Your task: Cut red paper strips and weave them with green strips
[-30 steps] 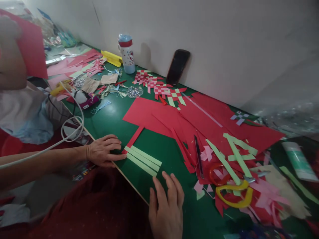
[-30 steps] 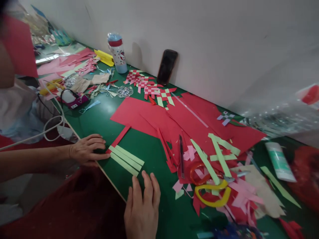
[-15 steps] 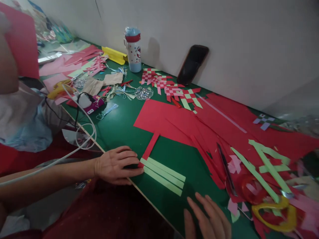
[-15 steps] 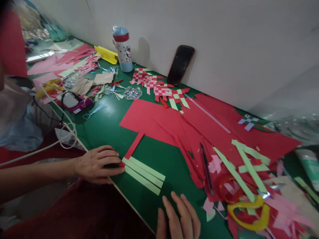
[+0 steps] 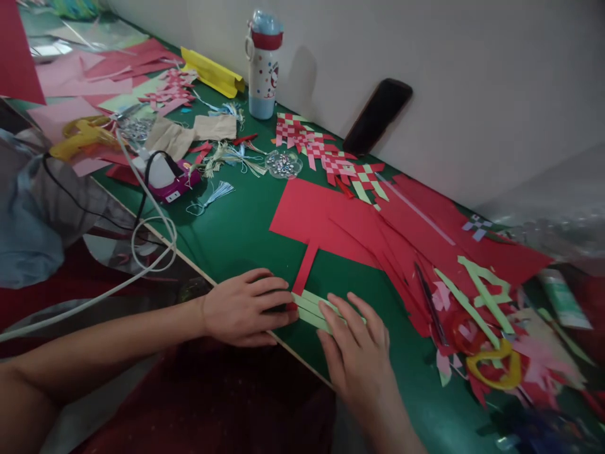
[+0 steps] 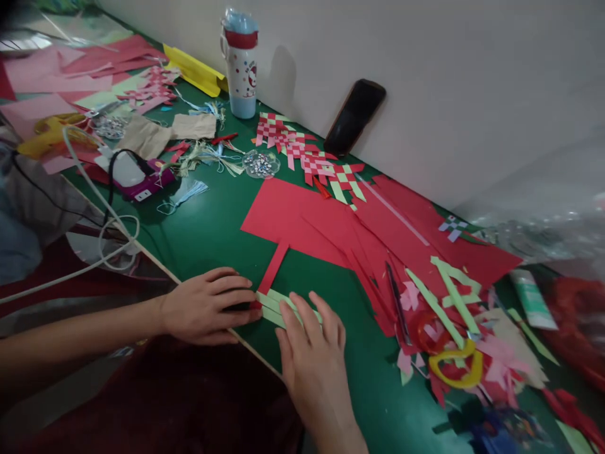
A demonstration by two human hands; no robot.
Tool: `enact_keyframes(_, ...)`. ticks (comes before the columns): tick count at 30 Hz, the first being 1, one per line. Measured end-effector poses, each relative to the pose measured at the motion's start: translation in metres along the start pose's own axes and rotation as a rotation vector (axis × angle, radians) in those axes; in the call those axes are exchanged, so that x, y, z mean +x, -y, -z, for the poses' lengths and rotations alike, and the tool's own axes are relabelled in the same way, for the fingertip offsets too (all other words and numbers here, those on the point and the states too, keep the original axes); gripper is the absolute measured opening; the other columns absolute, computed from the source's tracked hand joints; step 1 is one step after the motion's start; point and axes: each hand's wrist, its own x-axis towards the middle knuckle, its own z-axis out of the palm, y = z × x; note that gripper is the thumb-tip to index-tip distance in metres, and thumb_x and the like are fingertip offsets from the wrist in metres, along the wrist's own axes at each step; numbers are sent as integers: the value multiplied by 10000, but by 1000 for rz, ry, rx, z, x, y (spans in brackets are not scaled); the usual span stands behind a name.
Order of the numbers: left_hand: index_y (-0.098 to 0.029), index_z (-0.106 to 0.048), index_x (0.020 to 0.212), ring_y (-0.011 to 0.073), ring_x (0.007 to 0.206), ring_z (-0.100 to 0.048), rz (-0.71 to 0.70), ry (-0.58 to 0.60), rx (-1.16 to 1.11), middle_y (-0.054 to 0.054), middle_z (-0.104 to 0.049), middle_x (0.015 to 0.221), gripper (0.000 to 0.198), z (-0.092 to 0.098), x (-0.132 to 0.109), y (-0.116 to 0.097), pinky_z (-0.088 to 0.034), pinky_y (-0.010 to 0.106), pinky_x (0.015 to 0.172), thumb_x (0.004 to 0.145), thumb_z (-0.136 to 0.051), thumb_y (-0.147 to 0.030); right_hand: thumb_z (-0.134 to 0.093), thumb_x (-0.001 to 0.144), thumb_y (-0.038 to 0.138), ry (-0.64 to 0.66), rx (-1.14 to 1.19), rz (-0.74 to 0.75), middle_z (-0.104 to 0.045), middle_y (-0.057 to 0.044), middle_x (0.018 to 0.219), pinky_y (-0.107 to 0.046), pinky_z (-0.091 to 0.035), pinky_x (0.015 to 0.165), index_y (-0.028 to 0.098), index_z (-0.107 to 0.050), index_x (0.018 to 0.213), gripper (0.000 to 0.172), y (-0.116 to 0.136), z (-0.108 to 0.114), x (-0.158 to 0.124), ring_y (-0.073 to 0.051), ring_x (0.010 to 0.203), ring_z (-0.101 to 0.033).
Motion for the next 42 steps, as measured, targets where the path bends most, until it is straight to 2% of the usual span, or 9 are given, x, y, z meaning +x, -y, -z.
enact_keyframes(4, -241, -598, 1297, 263, 1257, -492, -5, -10, 5, 64, -625, 1285, 436, 0, -1, 0, -357, 441, 1082, 956, -520, -500, -480, 987, 220, 74, -58, 90, -663, -90, 1294, -459, -423, 993, 211, -624, 1273, 321, -6, 1, 35, -293, 1283, -498)
enact_keyframes(7, -239, -596, 1298, 267, 1248, -497, 2, 0, -4, 68, -625, 1275, 435, 2, 0, 0, -363, 440, 1077, 952, -531, -494, -496, 976, 212, 122, -49, 126, -687, -82, 1249, -460, -443, 993, 206, -659, 1221, 294, -12, 6, 49, -285, 1248, -526)
enact_keyframes(12, -253, -579, 1315, 275, 1271, -474, 18, 21, -38, 67, -613, 1290, 445, 3, 2, 0, -355, 451, 1081, 963, -502, -514, -501, 965, 179, 107, 28, 98, -719, -82, 1157, -436, -483, 954, 204, -715, 1116, 262, -11, 4, 29, -257, 1164, -563)
enact_keyframes(18, -259, -587, 1295, 281, 1291, -468, 23, 26, -51, 67, -606, 1301, 431, 2, 2, 0, -320, 478, 1123, 949, -539, -510, -526, 960, 209, 108, 31, 28, -714, -81, 1178, -429, -473, 955, 215, -725, 1121, 257, -7, -4, 1, -246, 1150, -564)
enact_keyframes(29, -269, -541, 1353, 303, 1333, -421, 24, 74, -81, 70, -600, 1334, 526, 8, 0, 1, -194, 533, 1177, 923, -556, -572, -547, 959, 203, 35, 77, 14, -726, -46, 1169, -403, -431, 970, 227, -721, 1104, 228, -10, -10, -2, -222, 1133, -571)
enact_keyframes(36, -258, -551, 1347, 311, 1336, -421, 22, 88, -95, 88, -573, 1361, 536, 9, -2, 1, -191, 540, 1176, 928, -527, -592, -550, 958, 203, 24, 85, 3, -726, -52, 1165, -397, -429, 975, 226, -715, 1114, 228, -9, -11, -3, -218, 1132, -573)
enact_keyframes(42, -243, -568, 1329, 323, 1324, -421, 28, 55, -97, 103, -550, 1346, 551, 8, -3, 1, -210, 545, 1170, 897, -577, -585, -546, 962, 202, 69, 92, -4, -707, -51, 1206, -415, -426, 990, 223, -698, 1143, 238, -11, -11, -5, -234, 1160, -554)
